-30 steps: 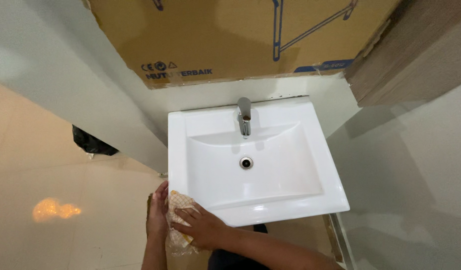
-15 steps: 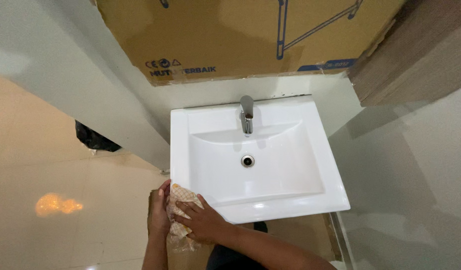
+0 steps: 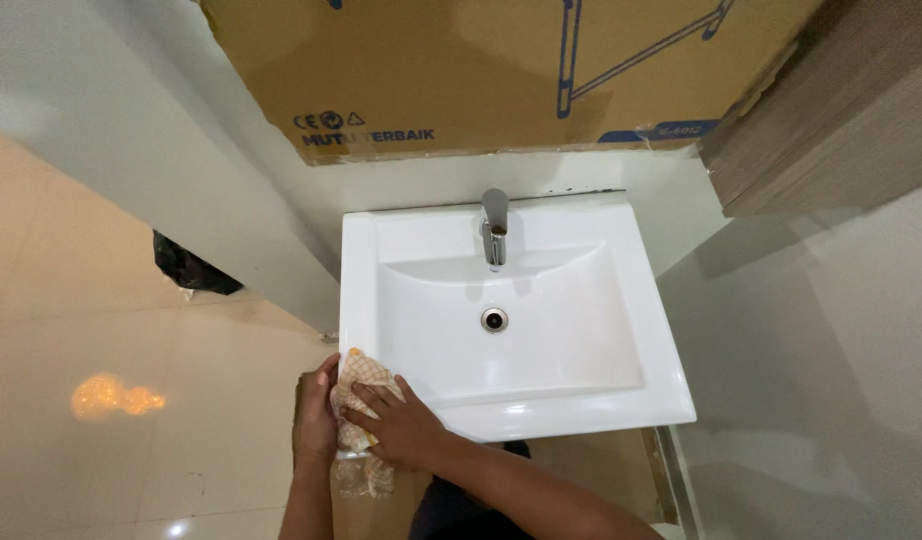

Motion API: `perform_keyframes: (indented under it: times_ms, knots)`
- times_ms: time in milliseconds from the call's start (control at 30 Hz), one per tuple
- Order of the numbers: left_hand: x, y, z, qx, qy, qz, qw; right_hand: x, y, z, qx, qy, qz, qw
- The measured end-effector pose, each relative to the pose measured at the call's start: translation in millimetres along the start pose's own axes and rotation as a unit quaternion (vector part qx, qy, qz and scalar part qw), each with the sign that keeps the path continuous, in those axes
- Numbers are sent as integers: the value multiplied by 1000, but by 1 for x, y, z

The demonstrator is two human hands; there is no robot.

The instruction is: The person wipes the edges, basin, and faucet of a ceramic sink using a cloth.

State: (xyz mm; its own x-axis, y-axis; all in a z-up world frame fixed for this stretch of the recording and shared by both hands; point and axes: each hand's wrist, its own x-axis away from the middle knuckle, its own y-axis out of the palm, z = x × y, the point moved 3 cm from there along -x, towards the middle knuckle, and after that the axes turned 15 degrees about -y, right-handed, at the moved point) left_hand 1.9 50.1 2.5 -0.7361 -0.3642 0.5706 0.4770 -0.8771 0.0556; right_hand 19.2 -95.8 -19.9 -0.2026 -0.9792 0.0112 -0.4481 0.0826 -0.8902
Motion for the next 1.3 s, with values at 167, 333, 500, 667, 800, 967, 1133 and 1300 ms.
perform_keyframes:
  times_ms: [167,333,500,667,800,967,1133,1300]
  knots:
    - [-3,-1,-3,1,20,-15,1000,1,0,1,9,4,-2,1000]
    - [-8,-1,-8,-52,7,3,999,3,1,1,-1,1,8,1000]
    - [-11,-2,-14,-104,32,27,994,6,0,1,-21,-10,47,999]
    - [-14,-1,-17,-86,52,24,995,6,1,4,-10,-21,60,998]
    - [-8,-1,-13,-141,49,58,987,8,7,4,1,-34,61,998]
    - [-11,0,-13,-47,14,24,999,19,7,3,16,-58,27,998]
    - [-3,3,-9,-29,-14,34,999,11,5,8,9,-49,15,999]
    - [0,-1,-6,-89,38,62,993,-12,-7,31,9,-17,29,999]
